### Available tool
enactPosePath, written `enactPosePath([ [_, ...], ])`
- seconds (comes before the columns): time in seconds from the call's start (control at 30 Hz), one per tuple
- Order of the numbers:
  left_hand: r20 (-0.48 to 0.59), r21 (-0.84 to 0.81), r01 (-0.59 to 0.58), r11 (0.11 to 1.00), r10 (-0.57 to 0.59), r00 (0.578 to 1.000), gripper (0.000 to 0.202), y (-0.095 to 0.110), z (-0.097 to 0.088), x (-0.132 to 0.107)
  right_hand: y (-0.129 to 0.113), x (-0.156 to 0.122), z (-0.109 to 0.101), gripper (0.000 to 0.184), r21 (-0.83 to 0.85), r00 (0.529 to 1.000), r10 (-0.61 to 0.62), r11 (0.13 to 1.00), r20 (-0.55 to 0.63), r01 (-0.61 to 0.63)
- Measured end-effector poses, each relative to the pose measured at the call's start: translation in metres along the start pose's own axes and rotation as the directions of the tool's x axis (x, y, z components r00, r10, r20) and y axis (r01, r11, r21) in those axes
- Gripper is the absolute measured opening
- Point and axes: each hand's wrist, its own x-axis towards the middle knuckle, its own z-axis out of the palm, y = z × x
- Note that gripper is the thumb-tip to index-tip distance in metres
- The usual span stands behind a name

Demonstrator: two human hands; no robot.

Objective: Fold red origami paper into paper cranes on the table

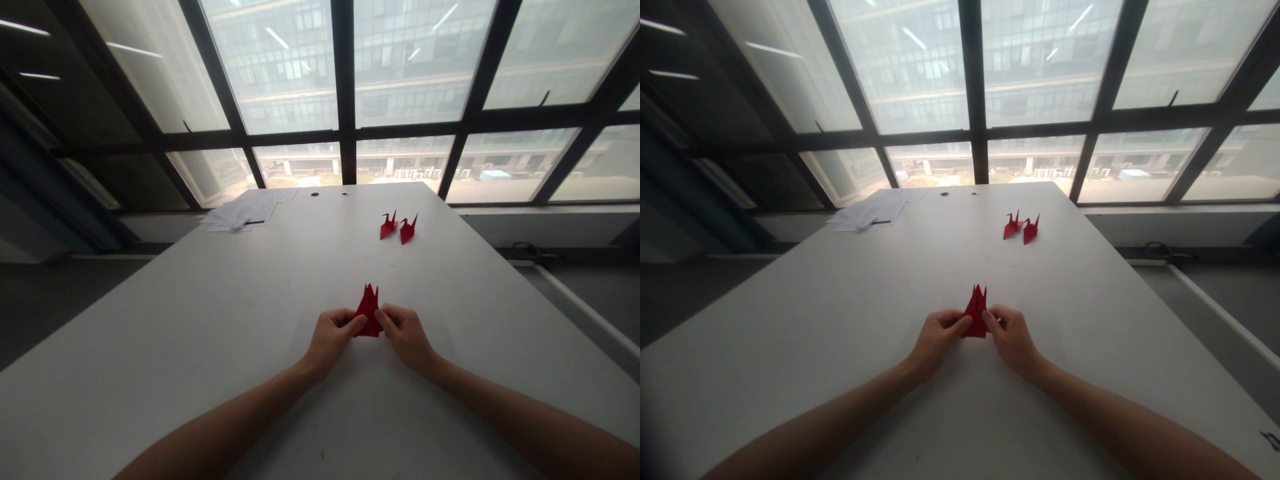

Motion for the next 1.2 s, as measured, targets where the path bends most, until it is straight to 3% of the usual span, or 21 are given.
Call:
enactPosePath([
  [0.2,-0.078,-0.089,-0.093,0.992,0.087,0.993,0.038,-0.0006,-0.007,0.007,0.002,-0.0029,0.0002,0.035,-0.015,0.995,0.004,1.0,0.101,-0.003],
  [0.3,-0.04,-0.085,-0.128,0.988,0.125,0.991,0.037,0.0024,-0.0097,0.008,0.0029,-0.004,0.0003,0.036,-0.027,0.991,0.009,1.0,0.13,-0.006],
  [0.43,0.018,-0.08,-0.098,0.992,0.1,0.995,0.044,0.0052,-0.0096,0.0074,0.0016,-0.0035,0.0004,0.039,-0.043,0.995,0.012,0.999,0.099,-0.008],
  [0.57,-0.017,-0.102,-0.12,0.987,0.119,0.993,0.043,0.0023,-0.0085,0.0086,-0.0012,-0.0028,0.0007,0.027,-0.009,0.997,0.003,1.0,0.074,-0.002],
  [0.73,-0.016,-0.129,-0.099,0.987,0.098,0.995,0.035,-0.001,-0.0056,0.0089,-0.0031,-0.0024,-0.002,0.018,0.008,0.988,-0.079,0.997,-0.13,0.081],
  [1.0,0.02,-0.14,-0.065,0.988,0.069,0.997,0.033,-0.0003,-0.0039,0.0074,0.0001,0.0019,-0.003,0.019,0.056,0.982,0.009,0.998,-0.191,0.002],
  [1.2,0.051,-0.114,-0.073,0.991,0.079,0.996,0.034,-0.0033,-0.0057,0.009,0.0003,0.001,-0.0013,0.018,0.078,0.989,0.015,0.997,-0.149,-0.004],
])
